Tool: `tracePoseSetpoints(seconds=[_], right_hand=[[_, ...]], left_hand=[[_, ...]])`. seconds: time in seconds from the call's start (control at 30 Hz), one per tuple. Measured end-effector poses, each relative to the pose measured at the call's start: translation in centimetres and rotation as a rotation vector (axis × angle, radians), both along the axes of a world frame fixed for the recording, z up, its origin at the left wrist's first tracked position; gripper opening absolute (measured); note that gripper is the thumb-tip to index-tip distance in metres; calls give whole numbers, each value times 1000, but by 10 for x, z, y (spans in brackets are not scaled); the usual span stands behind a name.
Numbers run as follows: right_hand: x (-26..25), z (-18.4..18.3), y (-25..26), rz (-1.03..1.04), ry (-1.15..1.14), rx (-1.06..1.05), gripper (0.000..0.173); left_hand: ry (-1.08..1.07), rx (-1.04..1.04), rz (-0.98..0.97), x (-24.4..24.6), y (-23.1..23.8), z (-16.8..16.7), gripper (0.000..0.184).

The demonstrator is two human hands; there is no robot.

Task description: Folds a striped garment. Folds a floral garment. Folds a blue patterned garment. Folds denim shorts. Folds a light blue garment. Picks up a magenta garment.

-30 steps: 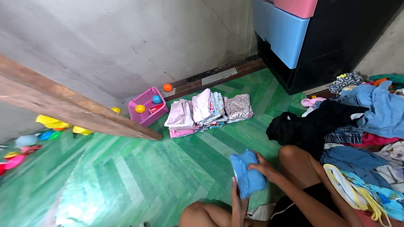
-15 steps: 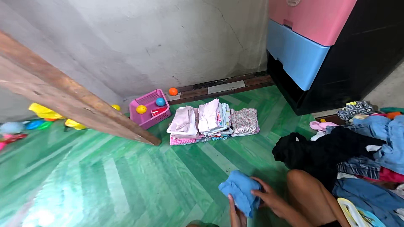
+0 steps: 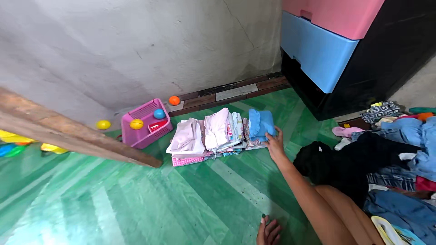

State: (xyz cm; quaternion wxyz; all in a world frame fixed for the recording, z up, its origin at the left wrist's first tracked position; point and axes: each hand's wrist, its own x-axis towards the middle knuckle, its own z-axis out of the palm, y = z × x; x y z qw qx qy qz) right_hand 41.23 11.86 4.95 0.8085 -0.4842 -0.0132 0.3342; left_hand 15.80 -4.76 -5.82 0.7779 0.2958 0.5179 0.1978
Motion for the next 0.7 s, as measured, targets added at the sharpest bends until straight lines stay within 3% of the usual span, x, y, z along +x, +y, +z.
tracePoseSetpoints(seconds=[0.07,0.2,0.47,0.7], right_hand=[[5,-21,29,-7,34,-35,64],[12,-72,44,103,-84,-320,61],[30,-62,33,256,-332,-367,54],[33,-54,1,352,-427,-332,77]], left_hand=[[-3,-3,1,0,1,-2,59],[-25,-12,21,-1,1,-8,56],[-3,3,12,1,1,-6,54],[1,26,-20,-1,1,-7,54]])
